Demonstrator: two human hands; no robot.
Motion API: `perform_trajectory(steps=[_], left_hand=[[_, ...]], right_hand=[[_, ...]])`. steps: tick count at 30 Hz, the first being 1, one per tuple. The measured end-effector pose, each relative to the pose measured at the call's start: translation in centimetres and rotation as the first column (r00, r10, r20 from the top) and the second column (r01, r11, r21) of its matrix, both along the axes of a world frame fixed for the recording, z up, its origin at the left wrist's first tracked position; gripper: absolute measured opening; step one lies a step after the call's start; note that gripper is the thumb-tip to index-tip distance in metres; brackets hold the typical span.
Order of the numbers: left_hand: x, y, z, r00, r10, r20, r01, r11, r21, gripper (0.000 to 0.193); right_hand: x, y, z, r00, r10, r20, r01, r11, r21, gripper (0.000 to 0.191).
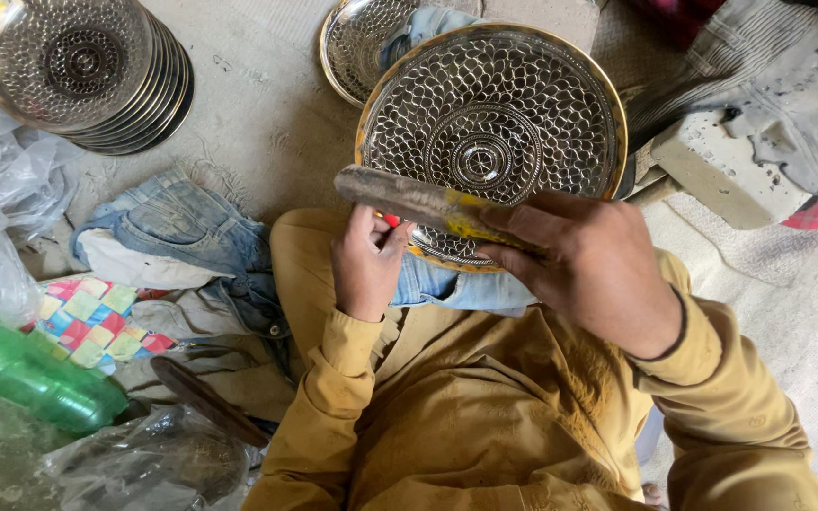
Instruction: The person sits on the floor with a decorative brass tray in their lap and hammers a small punch against the tray's patterned surface using a wooden mallet, repositioning the punch by hand to work across the design. Stacks of finished trays sit beside them on the floor.
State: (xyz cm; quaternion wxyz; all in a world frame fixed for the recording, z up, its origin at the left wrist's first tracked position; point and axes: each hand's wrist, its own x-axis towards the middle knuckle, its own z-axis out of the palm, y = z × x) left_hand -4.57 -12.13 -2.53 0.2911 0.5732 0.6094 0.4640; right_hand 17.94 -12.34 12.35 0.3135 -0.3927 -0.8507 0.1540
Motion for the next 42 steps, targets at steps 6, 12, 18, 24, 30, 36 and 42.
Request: perform_trajectory(steps=[6, 12, 18, 24, 30, 36, 42], left_hand=[[0.0, 0.5, 0.0, 0.998, -0.062, 0.024, 0.062, 0.998, -0.001, 0.022], [-0.4, 1.1, -0.8, 0.996, -0.085, 0.021, 0.085, 0.996, 0.001, 0.026], [-0.5, 1.5, -1.4, 0.967, -0.170, 0.190, 0.181, 0.983, -0.041, 0.024], [-0.7, 2.0, -1.3, 0.978, -0.187, 0.096, 0.197, 0.975, -0.103, 0.023], [-0.6, 2.5, -1.0, 0.974, -0.225, 0.021, 0.226, 0.970, -0.091, 0.020], [-0.7, 2.9, -0.8, 0.965, -0.256, -0.046, 0.254, 0.966, -0.055, 0.022], [-0.7, 3.0, -0.5, 0.957, -0.281, -0.070, 0.275, 0.957, -0.089, 0.025]], right_hand=[[0.6, 0.3, -0.4, 0.998, -0.019, -0.055, 0.019, 1.000, 0.000, 0.025], [0.9, 0.9, -0.9, 0.996, -0.063, -0.059, 0.061, 0.997, -0.037, 0.024], [1.5, 1.3, -1.0, 0.993, -0.111, -0.042, 0.108, 0.992, -0.069, 0.023], [1.6, 1.9, -1.2, 0.989, -0.098, -0.107, 0.092, 0.994, -0.067, 0.021], [2.0, 1.6, -0.9, 0.982, -0.115, -0.147, 0.099, 0.989, -0.112, 0.023], [2.4, 1.9, -0.8, 0.980, -0.138, -0.143, 0.114, 0.980, -0.161, 0.025], [3.2, 2.2, -1.4, 0.985, -0.112, -0.132, 0.089, 0.982, -0.165, 0.022]])
